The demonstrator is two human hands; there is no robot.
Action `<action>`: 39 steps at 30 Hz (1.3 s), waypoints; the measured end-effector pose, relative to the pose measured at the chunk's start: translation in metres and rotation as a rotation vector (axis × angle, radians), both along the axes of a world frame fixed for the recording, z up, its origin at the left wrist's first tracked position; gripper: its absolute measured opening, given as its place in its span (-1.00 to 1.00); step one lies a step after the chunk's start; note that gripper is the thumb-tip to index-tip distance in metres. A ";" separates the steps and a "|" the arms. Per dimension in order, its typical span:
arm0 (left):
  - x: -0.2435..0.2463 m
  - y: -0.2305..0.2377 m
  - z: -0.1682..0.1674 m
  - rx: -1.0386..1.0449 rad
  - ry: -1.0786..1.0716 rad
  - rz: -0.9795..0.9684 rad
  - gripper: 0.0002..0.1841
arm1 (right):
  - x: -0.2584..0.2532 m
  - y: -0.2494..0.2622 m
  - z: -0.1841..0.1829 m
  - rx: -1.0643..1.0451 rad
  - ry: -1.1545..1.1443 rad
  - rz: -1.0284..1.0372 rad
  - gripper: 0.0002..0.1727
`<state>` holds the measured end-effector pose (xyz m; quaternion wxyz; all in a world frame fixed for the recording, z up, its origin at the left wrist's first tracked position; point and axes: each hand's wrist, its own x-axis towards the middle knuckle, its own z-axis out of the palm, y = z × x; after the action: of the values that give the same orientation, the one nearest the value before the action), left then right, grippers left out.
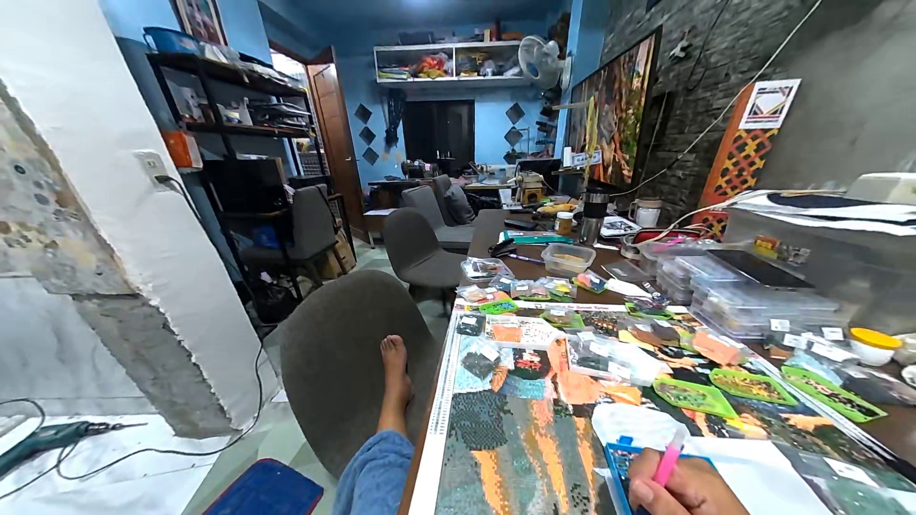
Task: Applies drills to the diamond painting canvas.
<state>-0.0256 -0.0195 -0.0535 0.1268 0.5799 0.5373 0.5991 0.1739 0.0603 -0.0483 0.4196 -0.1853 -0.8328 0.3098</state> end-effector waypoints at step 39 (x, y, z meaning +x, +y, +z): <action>0.002 0.000 -0.011 -0.026 0.024 -0.011 -0.68 | 0.002 0.003 -0.002 -0.009 0.040 -0.011 -0.58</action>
<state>-0.0240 -0.0200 -0.0643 0.1312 0.5885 0.5433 0.5843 0.1759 0.0630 -0.0505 0.4372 -0.1853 -0.8218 0.3148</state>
